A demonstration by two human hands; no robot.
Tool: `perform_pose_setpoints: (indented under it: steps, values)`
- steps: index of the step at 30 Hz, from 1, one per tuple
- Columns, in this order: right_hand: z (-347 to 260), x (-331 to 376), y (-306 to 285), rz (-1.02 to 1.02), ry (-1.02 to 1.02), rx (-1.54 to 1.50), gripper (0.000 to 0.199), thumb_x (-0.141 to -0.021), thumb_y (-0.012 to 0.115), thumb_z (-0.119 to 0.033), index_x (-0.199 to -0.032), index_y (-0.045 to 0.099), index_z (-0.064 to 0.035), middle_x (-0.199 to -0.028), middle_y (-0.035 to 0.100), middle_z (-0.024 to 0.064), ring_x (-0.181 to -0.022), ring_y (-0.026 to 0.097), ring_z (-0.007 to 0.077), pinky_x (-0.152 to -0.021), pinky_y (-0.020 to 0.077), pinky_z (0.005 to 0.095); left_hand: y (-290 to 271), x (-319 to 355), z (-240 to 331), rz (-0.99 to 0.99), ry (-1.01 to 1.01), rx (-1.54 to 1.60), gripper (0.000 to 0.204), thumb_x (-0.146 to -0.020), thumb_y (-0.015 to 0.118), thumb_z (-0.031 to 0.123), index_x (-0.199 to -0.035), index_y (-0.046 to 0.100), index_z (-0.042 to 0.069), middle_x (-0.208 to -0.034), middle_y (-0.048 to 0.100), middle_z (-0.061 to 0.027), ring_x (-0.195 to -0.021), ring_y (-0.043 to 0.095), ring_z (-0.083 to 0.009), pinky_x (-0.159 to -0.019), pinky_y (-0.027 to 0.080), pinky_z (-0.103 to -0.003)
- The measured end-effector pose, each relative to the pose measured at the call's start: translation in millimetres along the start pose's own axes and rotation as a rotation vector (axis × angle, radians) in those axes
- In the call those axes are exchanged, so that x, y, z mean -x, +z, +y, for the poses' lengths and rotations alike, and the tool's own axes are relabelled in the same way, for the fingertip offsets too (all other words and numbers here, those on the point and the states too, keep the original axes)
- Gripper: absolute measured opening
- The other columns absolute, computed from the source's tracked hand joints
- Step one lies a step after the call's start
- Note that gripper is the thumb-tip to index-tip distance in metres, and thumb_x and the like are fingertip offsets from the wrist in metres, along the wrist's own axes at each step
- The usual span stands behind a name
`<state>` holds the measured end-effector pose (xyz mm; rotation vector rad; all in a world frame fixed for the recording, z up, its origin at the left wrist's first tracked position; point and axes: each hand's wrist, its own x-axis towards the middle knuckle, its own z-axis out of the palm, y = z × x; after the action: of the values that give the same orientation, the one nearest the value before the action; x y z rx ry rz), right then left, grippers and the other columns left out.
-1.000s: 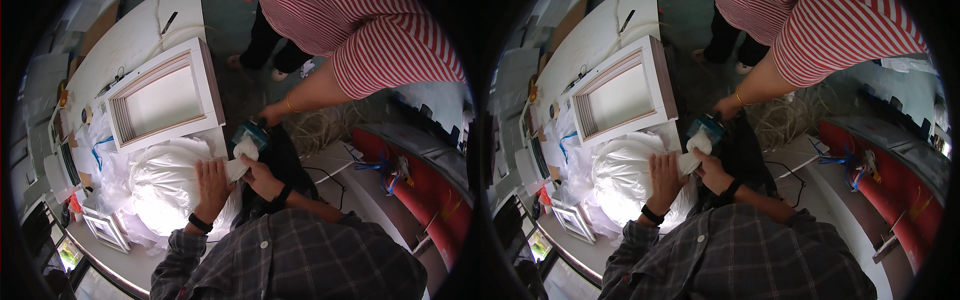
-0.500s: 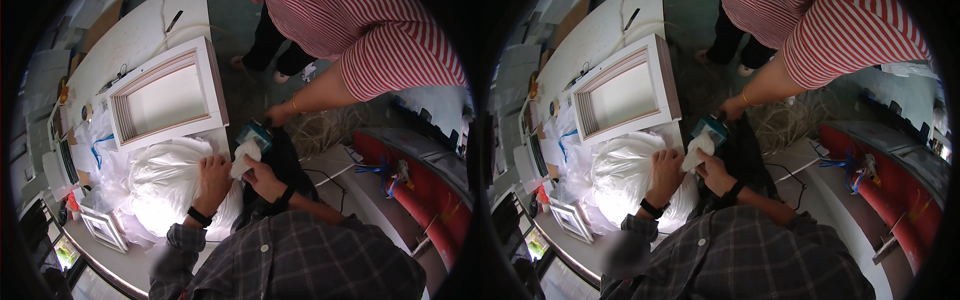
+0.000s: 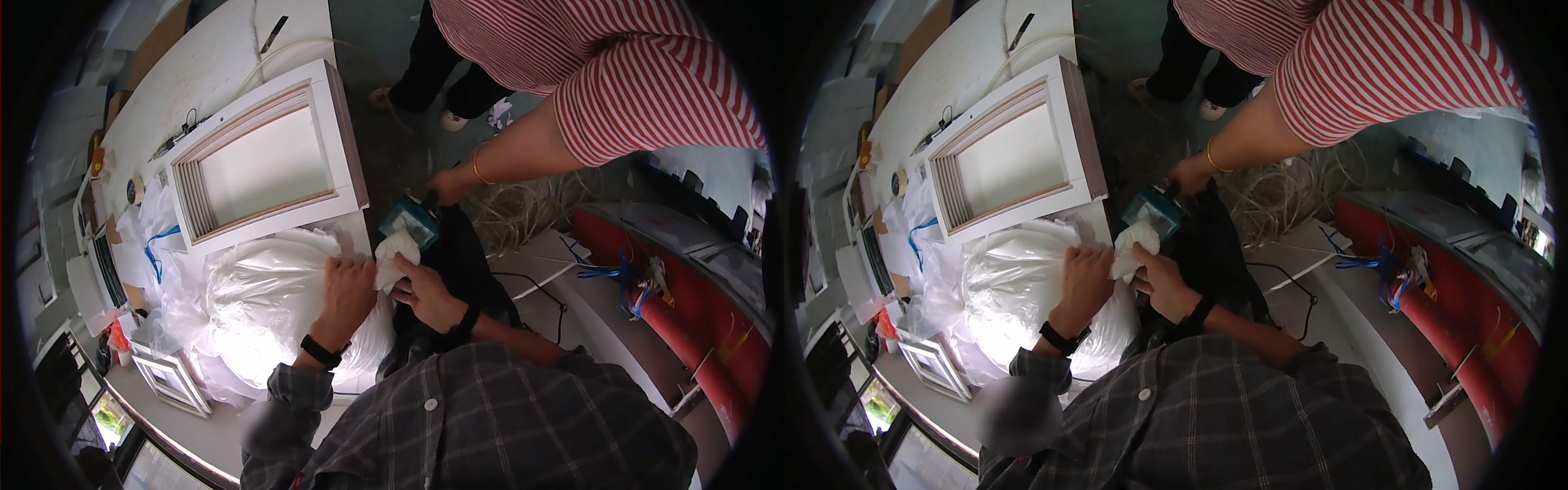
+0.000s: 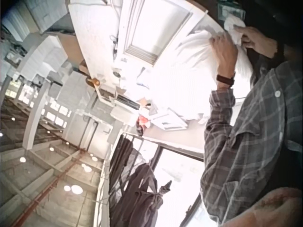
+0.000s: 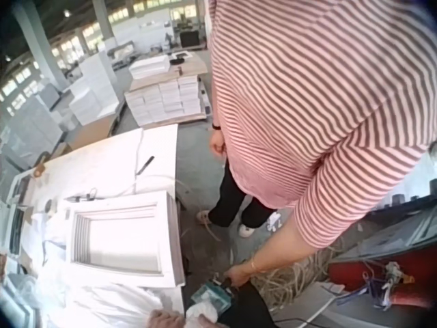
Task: The person uses a pneumatic screwdriver to fasten screws into a white rectangular vent grille. They then move to a stack of similar grilles, pick one up, and place it on a cardboard sheet. Finally, they tie a large white plastic bag containing materials using a blue plastic tie.
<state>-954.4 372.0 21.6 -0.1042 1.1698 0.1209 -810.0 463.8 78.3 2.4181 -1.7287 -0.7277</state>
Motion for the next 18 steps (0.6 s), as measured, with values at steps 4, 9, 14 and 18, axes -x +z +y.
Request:
perform_pose_setpoints:
  steps: [4,9,14,18]
  values:
    - [1.7,5.7,4.6,-0.04,0.0,0.001,0.039,-0.099,0.07,-0.038,-0.128,0.062,-0.0126,-0.123,0.065,0.0015,-0.112,0.061,0.0197,-0.103,0.0466,0.0431,-21.3,0.2,4.0,0.004,-0.004,0.039,0.021,-0.069,0.07,0.004,-0.088,0.064,0.007,-0.082,0.068,-0.0098,-0.087,0.064,-0.0295,-0.084,0.041,-0.043]
    - [0.4,12.6,6.1,0.01,-0.025,-0.046,0.038,-0.099,0.069,-0.037,-0.128,0.061,-0.013,-0.127,0.063,0.0021,-0.116,0.06,0.021,-0.104,0.046,0.0439,-17.2,-6.3,2.8,0.024,0.011,0.033,0.014,-0.073,0.07,0.006,-0.086,0.063,0.008,-0.08,0.067,-0.0093,-0.086,0.064,-0.0278,-0.086,0.042,-0.041]
    - [-1.2,-0.7,6.5,0.114,-0.035,-0.027,0.036,-0.099,0.069,-0.037,-0.127,0.061,-0.0153,-0.127,0.063,0.0014,-0.115,0.06,0.0206,-0.101,0.0472,0.0437,-1.9,-10.6,-2.2,0.015,0.0,0.057,0.02,-0.074,0.07,0.01,-0.092,0.062,0.006,-0.083,0.067,-0.0109,-0.087,0.063,-0.0301,-0.087,0.041,-0.043]
    - [-8.3,3.5,10.2,0.097,-0.062,-0.023,0.031,-0.1,0.069,-0.034,-0.122,0.063,-0.0135,-0.117,0.067,0.0013,-0.104,0.065,0.0167,-0.089,0.0505,0.0366,-3.3,-6.1,4.2,0.005,-0.017,0.044,0.026,-0.08,0.071,0.021,-0.097,0.06,0.005,-0.093,0.064,-0.0127,-0.095,0.061,-0.0298,-0.09,0.041,-0.043]
